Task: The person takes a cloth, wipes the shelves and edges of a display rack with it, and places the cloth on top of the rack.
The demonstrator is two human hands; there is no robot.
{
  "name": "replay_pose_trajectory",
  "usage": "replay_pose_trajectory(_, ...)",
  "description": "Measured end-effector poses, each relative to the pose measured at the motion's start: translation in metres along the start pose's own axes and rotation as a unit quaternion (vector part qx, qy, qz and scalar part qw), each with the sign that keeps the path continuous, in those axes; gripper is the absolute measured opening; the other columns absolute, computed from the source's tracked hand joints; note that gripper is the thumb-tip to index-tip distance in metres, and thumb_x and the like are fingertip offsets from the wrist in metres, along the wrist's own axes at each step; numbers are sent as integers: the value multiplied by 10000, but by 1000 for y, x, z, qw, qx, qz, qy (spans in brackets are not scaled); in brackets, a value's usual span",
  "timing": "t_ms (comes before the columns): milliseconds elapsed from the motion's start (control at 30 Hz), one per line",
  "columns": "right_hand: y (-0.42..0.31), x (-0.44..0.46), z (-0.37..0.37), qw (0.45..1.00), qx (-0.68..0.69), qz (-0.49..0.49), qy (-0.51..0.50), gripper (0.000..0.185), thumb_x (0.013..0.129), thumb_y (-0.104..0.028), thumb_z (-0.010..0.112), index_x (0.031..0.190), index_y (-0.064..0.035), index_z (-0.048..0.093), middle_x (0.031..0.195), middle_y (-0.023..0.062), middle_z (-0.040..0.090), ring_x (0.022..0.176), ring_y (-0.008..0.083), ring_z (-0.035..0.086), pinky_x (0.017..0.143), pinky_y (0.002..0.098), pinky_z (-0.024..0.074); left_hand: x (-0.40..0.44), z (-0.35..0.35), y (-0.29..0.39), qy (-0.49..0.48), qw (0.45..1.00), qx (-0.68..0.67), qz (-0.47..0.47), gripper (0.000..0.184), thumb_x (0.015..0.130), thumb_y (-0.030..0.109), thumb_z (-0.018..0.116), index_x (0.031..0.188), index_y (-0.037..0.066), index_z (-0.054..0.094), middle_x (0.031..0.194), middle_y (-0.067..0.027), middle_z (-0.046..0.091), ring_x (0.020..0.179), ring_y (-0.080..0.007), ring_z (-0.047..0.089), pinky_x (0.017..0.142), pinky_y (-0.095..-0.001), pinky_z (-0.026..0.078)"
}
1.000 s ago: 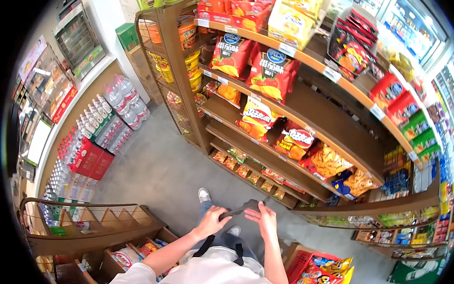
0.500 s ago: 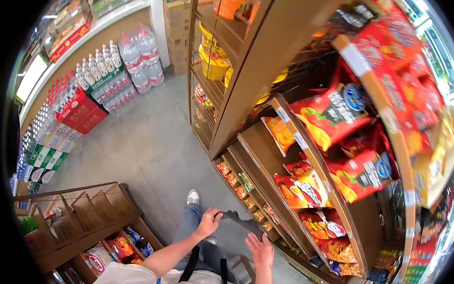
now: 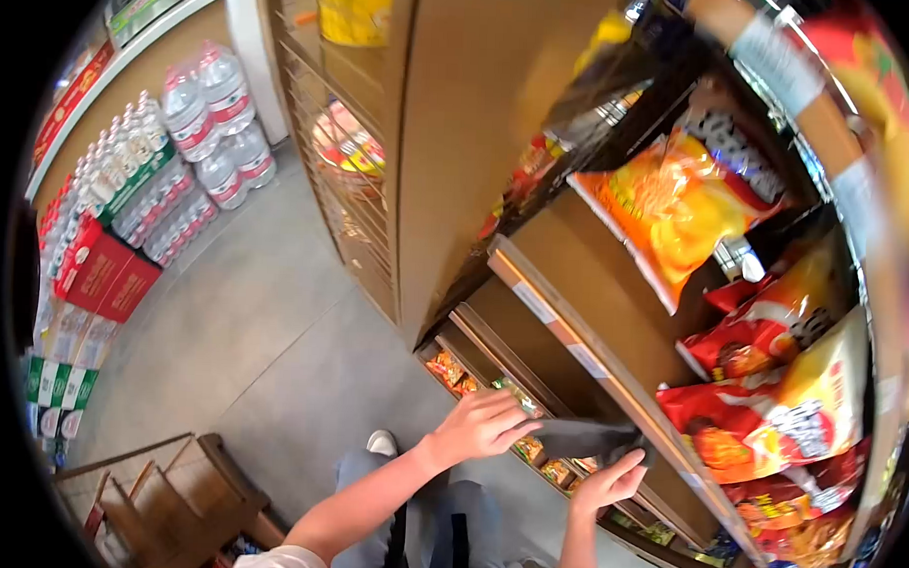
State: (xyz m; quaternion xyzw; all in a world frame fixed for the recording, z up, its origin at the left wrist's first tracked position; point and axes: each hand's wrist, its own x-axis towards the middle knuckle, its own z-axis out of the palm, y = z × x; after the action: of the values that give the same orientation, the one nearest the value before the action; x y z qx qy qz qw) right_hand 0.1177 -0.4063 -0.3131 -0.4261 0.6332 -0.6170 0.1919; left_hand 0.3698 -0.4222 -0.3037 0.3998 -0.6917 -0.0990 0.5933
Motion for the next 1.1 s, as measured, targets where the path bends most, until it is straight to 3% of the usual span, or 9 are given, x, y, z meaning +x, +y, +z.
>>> replay_pose_trajectory(100, -25, 11, 52, 977, -72, -198, 32, 322, 1092, -224, 481, 1098, 72, 607, 950, 59, 646, 839, 107, 544, 765, 250, 461, 13, 23, -12, -3, 999, 18, 45, 194, 796, 184, 827, 864, 73, 683, 750, -34, 575, 767, -205, 598, 645, -350, 476)
replay_pose_trajectory(167, -10, 31, 37, 989, -118, -89, -17, 244, 1083, -173, 491, 1008, 45, 573, 844, 4, 559, 816, 93, 483, 750, 255, 427, 11, 37, -13, 0, 998, 15, 61, 200, 790, 192, 829, 872, 78, 688, 804, -28, 598, 850, -205, 599, 710, -381, 473)
replay_pose_trajectory(300, 3, 35, 58, 984, -73, -151, -58, 386, 1036, -67, 547, 1370, 81, 422, 1355, 195, 552, 1244, 192, 519, 1048, 292, 395, 1, 53, -20, 1, 997, 58, 52, 169, 862, 227, 762, 941, 94, 696, 968, -20, 670, 1099, -233, 601, 971, -509, 393)
replay_pose_trajectory(433, 17, 47, 55, 966, -139, -184, -117, 721, 989, -42, 596, 1547, 97, 161, 1592, 294, 296, 1502, 292, 294, 1196, 353, 234, 1, 66, -31, 41, 998, 54, -1, 137, 933, 204, 692, 945, 70, 715, 915, -47, 710, 1082, -243, 612, 1010, -471, 335)
replay_pose_trajectory(600, -19, 29, 56, 931, -272, -166, -179, 821, 917, -323, 712, 1459, 164, 334, 1439, 365, 473, 1397, 357, 466, 1164, 358, 318, 11, 69, -30, 71, 993, 92, -33, 175, 967, 192, 641, 933, 37, 714, 830, -92, 676, 876, -255, 591, 918, -410, 351)
replay_pose_trajectory(700, -39, -6, 60, 877, -212, -320, -289, 431, 950, -301, 636, 1099, 104, 611, 1029, 326, 657, 998, 488, 641, 916, 496, 514, 17, 69, -25, 64, 985, 149, -64, 235, 990, 233, 616, 939, 30, 724, 823, -110, 678, 821, -276, 553, 893, -410, 350)
replay_pose_trajectory(767, -44, -13, 68, 875, -227, -267, -334, 412, 986, -317, 571, 1010, 92, 616, 949, 278, 672, 949, 474, 640, 908, 540, 488, 17, 68, -26, 60, 983, 156, -77, 252, 993, 246, 621, 956, 19, 722, 826, -129, 672, 821, -283, 538, 877, -407, 364)
replay_pose_trajectory(967, -41, 5, 60, 806, -315, -289, -408, 690, 1060, -477, 348, 1326, 135, 523, 1380, 327, 536, 1357, 438, 463, 1145, 496, 364, -3, 50, -19, 46, 981, 187, -25, 235, 992, 219, 599, 1085, 17, 677, 1013, -128, 692, 1016, -304, 587, 1040, -442, 348)
replay_pose_trajectory(1100, -56, 44, 31, 705, -395, -141, -573, 821, 1042, -623, 214, 1543, 19, 315, 1636, 178, 255, 1538, 284, 184, 1254, 352, 169, -35, 36, -14, -24, 951, 309, -9, 328, 1026, 253, 529, 1275, 57, 615, 1368, -115, 595, 1414, -303, 425, 1199, -610, -29)
